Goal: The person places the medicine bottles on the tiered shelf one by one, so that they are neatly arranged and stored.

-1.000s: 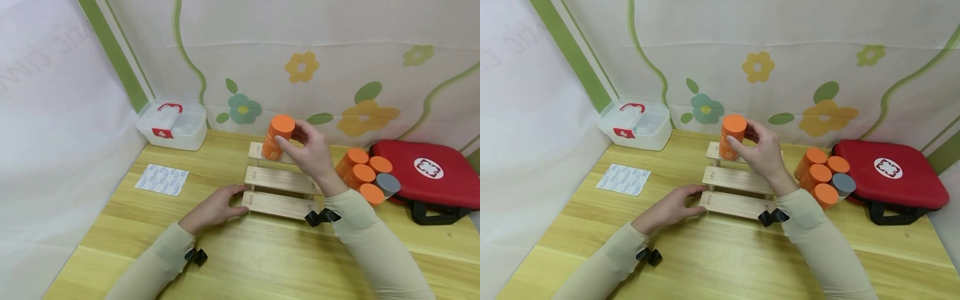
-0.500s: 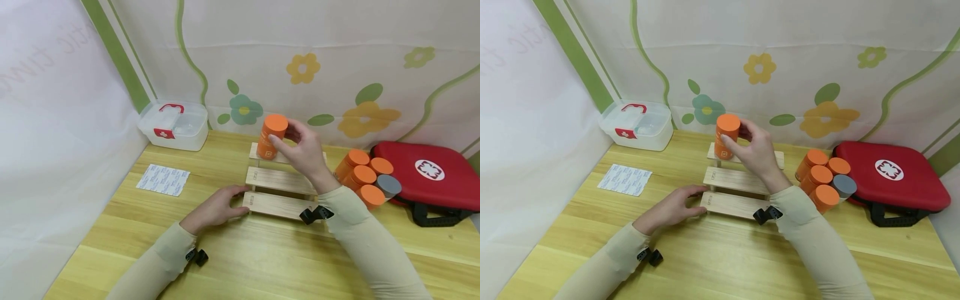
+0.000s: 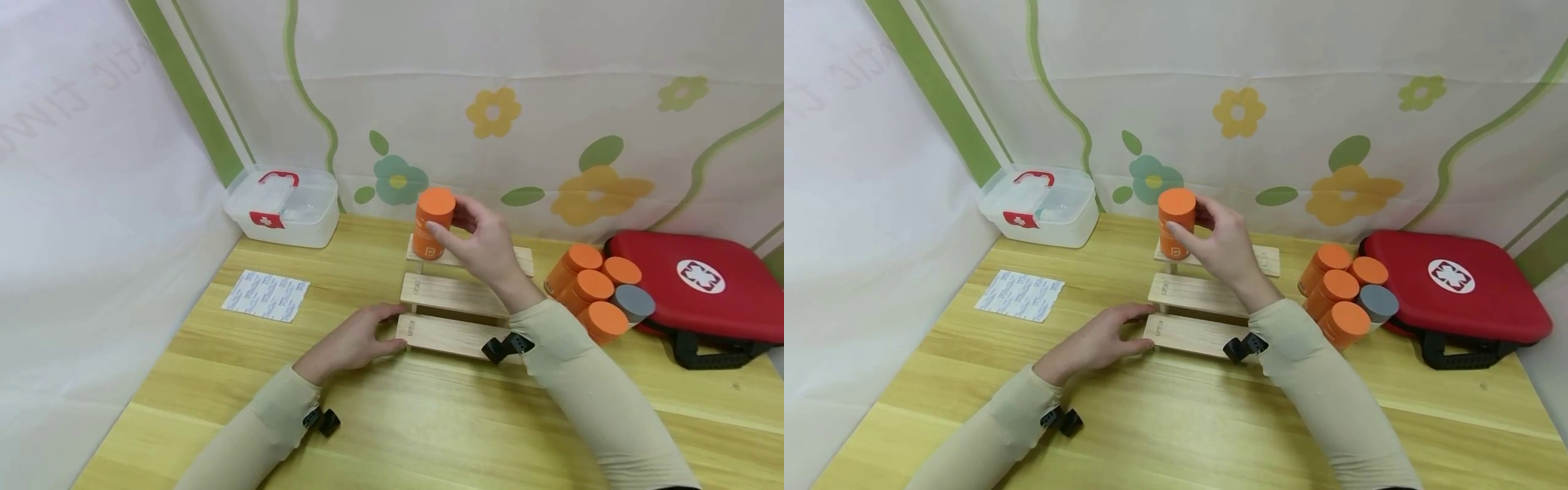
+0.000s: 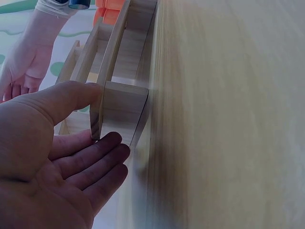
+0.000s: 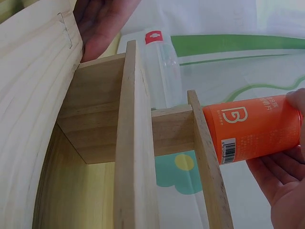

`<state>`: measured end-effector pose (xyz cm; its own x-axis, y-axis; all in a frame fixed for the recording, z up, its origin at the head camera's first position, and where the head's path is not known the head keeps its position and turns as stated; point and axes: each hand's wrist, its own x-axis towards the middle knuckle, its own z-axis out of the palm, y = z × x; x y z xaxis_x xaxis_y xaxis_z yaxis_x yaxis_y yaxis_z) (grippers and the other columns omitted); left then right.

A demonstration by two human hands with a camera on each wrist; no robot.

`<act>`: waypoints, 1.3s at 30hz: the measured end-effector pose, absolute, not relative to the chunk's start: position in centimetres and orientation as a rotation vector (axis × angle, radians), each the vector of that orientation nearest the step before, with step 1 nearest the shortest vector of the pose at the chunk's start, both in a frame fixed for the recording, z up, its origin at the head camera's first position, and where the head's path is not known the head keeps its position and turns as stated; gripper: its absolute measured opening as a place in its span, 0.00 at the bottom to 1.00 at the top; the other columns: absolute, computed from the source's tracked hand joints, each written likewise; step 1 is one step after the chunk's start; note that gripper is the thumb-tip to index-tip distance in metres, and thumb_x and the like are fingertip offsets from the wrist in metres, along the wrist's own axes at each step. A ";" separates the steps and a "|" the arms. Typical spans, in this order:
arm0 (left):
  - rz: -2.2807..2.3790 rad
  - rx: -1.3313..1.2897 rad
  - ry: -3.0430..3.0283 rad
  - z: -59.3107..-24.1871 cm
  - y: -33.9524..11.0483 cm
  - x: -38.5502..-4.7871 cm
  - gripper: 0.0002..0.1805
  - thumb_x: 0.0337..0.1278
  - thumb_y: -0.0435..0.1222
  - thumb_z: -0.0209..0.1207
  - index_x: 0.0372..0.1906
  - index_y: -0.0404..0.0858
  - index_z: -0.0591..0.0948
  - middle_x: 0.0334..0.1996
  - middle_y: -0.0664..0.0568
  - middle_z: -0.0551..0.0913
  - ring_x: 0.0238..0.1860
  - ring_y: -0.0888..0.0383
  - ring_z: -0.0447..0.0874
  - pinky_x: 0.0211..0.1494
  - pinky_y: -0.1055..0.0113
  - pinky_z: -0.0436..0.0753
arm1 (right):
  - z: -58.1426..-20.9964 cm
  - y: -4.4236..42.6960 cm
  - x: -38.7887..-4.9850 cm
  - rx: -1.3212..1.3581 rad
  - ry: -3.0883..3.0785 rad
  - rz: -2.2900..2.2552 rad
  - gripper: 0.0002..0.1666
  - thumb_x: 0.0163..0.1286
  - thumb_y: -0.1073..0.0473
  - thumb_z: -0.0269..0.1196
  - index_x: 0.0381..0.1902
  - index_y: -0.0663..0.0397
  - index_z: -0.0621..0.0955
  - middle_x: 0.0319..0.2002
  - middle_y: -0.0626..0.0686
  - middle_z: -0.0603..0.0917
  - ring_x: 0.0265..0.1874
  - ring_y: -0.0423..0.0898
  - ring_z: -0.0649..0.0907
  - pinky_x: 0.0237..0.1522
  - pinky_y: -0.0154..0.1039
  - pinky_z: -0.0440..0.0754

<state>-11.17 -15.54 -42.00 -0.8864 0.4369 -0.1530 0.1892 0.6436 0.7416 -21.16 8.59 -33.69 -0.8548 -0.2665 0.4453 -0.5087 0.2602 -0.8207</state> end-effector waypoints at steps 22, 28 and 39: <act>1.067 0.508 2.550 -41.9 -15.7 -11.2 0.34 0.70 0.44 0.72 0.77 0.42 0.77 0.75 0.46 0.79 0.78 0.46 0.75 0.83 0.47 0.72 | -33.6 8.8 -20.9 0.649 -2.458 1.702 0.37 0.72 0.57 0.75 0.74 0.60 0.77 0.64 0.62 0.86 0.65 0.56 0.85 0.73 0.53 0.82; 1.081 0.525 2.542 -41.9 -15.8 -11.3 0.34 0.70 0.43 0.72 0.77 0.42 0.76 0.75 0.46 0.79 0.78 0.46 0.75 0.83 0.47 0.73 | -33.6 9.3 -20.6 0.654 -2.459 1.742 0.38 0.72 0.57 0.75 0.76 0.59 0.76 0.67 0.61 0.85 0.67 0.55 0.84 0.75 0.52 0.81; 1.090 0.525 2.543 -41.9 -15.9 -11.5 0.36 0.69 0.44 0.73 0.77 0.40 0.76 0.74 0.45 0.80 0.77 0.46 0.76 0.82 0.47 0.74 | -33.4 11.1 -19.5 0.622 -2.473 1.742 0.39 0.73 0.56 0.74 0.77 0.58 0.75 0.70 0.58 0.83 0.70 0.53 0.83 0.73 0.40 0.81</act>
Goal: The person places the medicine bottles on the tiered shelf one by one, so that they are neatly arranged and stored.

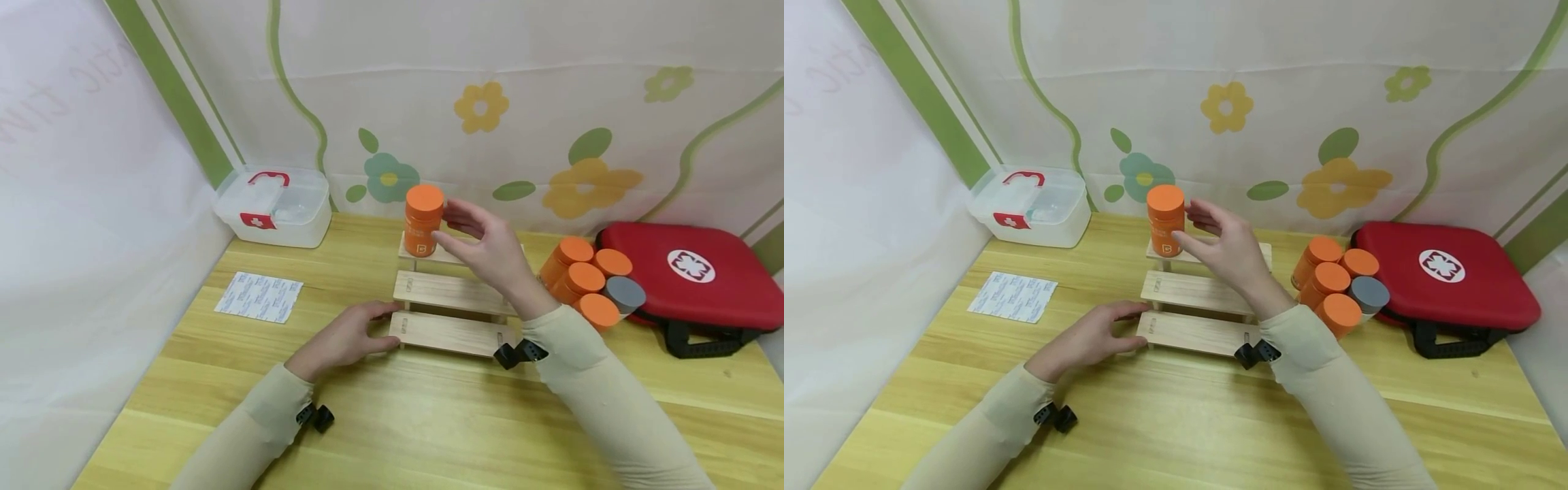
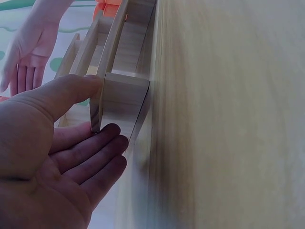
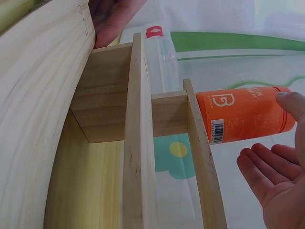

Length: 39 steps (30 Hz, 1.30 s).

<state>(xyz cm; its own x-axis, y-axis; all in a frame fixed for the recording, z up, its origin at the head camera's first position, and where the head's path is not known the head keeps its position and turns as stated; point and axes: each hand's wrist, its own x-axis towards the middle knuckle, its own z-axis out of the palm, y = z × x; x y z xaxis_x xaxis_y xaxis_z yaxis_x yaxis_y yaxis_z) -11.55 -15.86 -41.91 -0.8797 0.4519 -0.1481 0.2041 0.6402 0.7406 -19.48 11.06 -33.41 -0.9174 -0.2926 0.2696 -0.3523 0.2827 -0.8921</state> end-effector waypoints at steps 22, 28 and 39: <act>1.075 0.507 2.562 -41.8 -15.7 -11.4 0.34 0.68 0.44 0.73 0.76 0.42 0.78 0.73 0.47 0.81 0.76 0.47 0.77 0.82 0.47 0.74 | -34.4 17.6 -14.2 0.584 -2.372 1.591 0.31 0.71 0.66 0.74 0.71 0.55 0.82 0.65 0.56 0.87 0.62 0.37 0.87 0.64 0.25 0.83; 1.070 0.528 2.570 -41.8 -15.5 -11.4 0.34 0.68 0.44 0.73 0.76 0.40 0.78 0.73 0.45 0.81 0.76 0.46 0.77 0.82 0.46 0.75 | -35.0 19.6 -12.8 0.604 -2.310 1.540 0.33 0.66 0.76 0.73 0.68 0.59 0.83 0.62 0.49 0.89 0.61 0.34 0.87 0.64 0.24 0.83; 1.062 0.561 2.567 -41.5 -15.6 -11.3 0.36 0.69 0.43 0.72 0.77 0.39 0.76 0.74 0.44 0.80 0.77 0.44 0.76 0.82 0.46 0.73 | -35.2 22.8 -10.4 0.617 -2.281 1.416 0.35 0.59 0.83 0.73 0.65 0.67 0.83 0.59 0.46 0.90 0.57 0.32 0.89 0.60 0.22 0.84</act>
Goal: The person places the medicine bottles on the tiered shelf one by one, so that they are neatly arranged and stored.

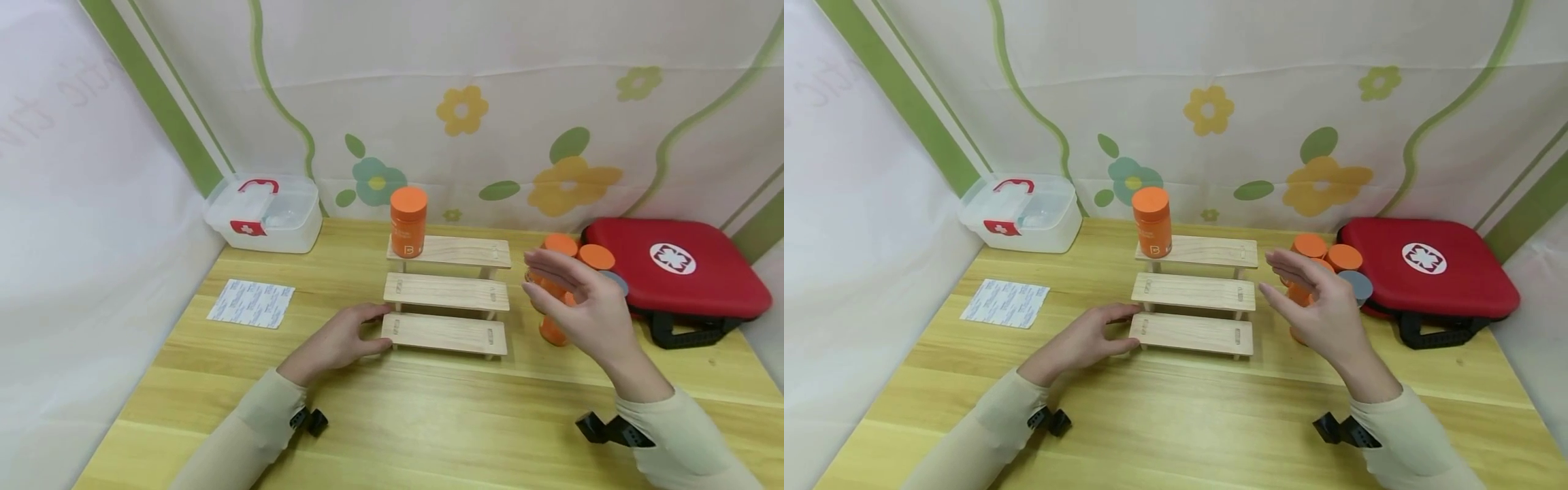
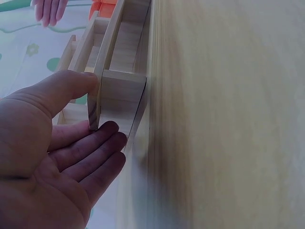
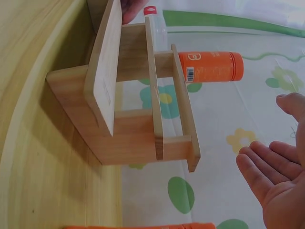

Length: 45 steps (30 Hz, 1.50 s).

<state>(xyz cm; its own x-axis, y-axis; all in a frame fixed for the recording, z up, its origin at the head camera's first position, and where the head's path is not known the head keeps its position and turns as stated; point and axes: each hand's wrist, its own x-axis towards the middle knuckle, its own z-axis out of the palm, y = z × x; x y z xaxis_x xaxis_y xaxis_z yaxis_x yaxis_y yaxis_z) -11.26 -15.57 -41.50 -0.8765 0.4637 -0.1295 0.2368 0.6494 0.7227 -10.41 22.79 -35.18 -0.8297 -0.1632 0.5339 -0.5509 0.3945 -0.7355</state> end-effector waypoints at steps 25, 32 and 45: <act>1.054 0.537 2.569 -41.8 -15.5 -11.2 0.36 0.68 0.43 0.73 0.77 0.40 0.77 0.74 0.44 0.80 0.77 0.44 0.76 0.83 0.45 0.73 | -36.0 27.8 -6.2 0.306 -2.323 1.362 0.37 0.59 0.85 0.71 0.67 0.68 0.82 0.61 0.44 0.90 0.57 0.34 0.89 0.55 0.20 0.85; 1.042 0.546 2.572 -41.8 -15.6 -11.3 0.36 0.68 0.44 0.73 0.77 0.41 0.76 0.74 0.45 0.80 0.77 0.45 0.76 0.83 0.45 0.73 | -36.8 29.3 -5.6 0.269 -2.316 1.390 0.36 0.61 0.85 0.70 0.68 0.71 0.80 0.63 0.45 0.90 0.57 0.33 0.89 0.55 0.20 0.84; 1.043 0.556 2.572 -41.6 -15.7 -11.3 0.36 0.69 0.44 0.72 0.78 0.40 0.76 0.74 0.44 0.80 0.77 0.44 0.76 0.82 0.45 0.74 | -38.5 31.3 -5.0 0.125 -2.339 1.445 0.34 0.65 0.82 0.69 0.70 0.69 0.79 0.59 0.37 0.90 0.55 0.28 0.89 0.51 0.18 0.84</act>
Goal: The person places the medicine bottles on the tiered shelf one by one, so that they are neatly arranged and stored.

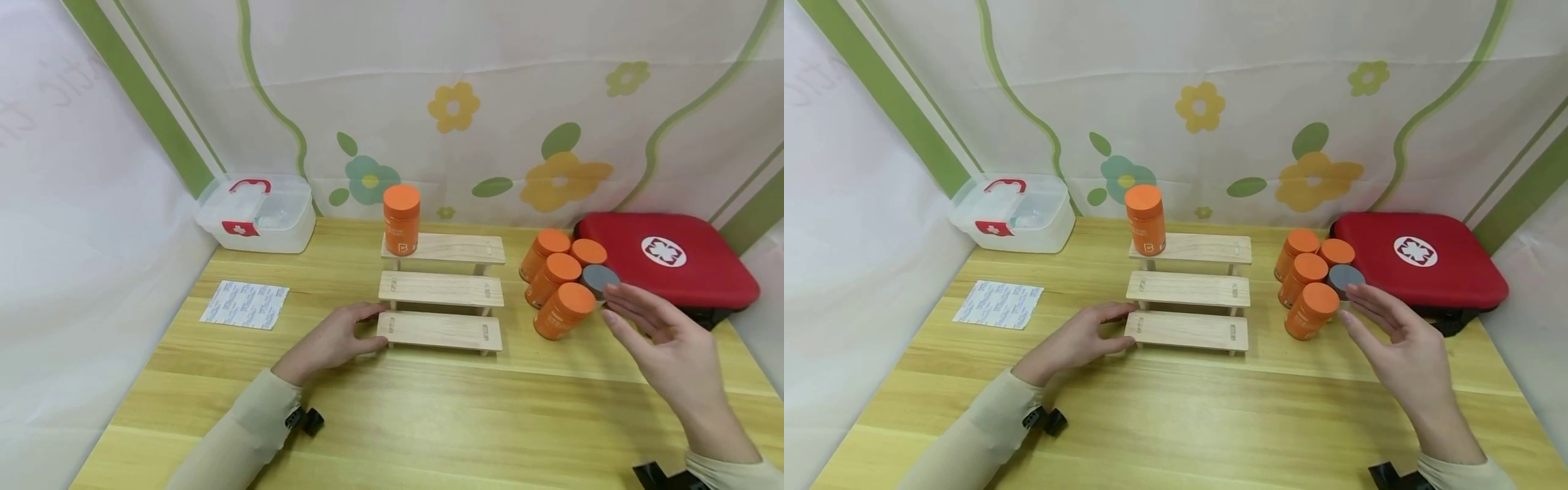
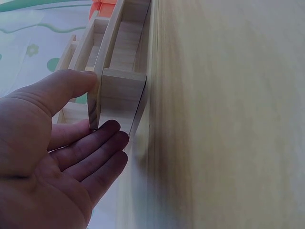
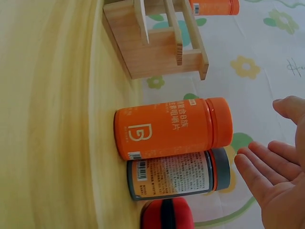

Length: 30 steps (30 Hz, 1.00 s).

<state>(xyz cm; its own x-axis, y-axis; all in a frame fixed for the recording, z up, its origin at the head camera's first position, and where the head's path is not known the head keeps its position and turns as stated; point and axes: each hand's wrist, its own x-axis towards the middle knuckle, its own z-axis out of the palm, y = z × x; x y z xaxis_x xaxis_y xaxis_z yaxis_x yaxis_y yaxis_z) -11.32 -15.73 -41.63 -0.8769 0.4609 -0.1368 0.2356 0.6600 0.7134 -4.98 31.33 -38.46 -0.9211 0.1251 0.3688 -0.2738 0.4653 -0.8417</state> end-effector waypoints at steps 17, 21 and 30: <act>1.047 0.553 2.561 -41.7 -15.8 -11.4 0.36 0.69 0.44 0.72 0.78 0.39 0.76 0.75 0.44 0.79 0.78 0.45 0.75 0.83 0.46 0.73 | -41.0 32.0 -5.7 -0.009 -2.492 1.433 0.33 0.72 0.68 0.72 0.73 0.62 0.78 0.56 0.24 0.85 0.52 0.20 0.86 0.48 0.15 0.83; 1.042 0.550 2.562 -41.7 -15.7 -11.4 0.36 0.69 0.44 0.73 0.77 0.39 0.76 0.75 0.44 0.79 0.78 0.45 0.75 0.82 0.45 0.74 | -41.2 31.9 -5.9 -0.023 -2.539 1.397 0.34 0.72 0.65 0.73 0.73 0.64 0.78 0.55 0.21 0.82 0.51 0.17 0.84 0.49 0.13 0.81; 1.031 0.555 2.571 -41.6 -15.7 -11.4 0.36 0.68 0.44 0.73 0.77 0.39 0.77 0.74 0.44 0.80 0.77 0.44 0.76 0.82 0.45 0.74 | -41.6 31.5 -6.2 -0.051 -2.628 1.356 0.37 0.72 0.56 0.75 0.74 0.62 0.78 0.52 0.19 0.81 0.49 0.14 0.83 0.48 0.12 0.80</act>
<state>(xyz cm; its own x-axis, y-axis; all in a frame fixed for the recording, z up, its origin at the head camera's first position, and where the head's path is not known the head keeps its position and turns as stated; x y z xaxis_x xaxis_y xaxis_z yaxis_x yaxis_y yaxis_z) -11.41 -15.74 -41.61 -0.8752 0.4621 -0.1433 0.2350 0.6650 0.7089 -6.23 31.55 -41.59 -0.9825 0.1144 0.1467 -0.0533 0.5827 -0.8109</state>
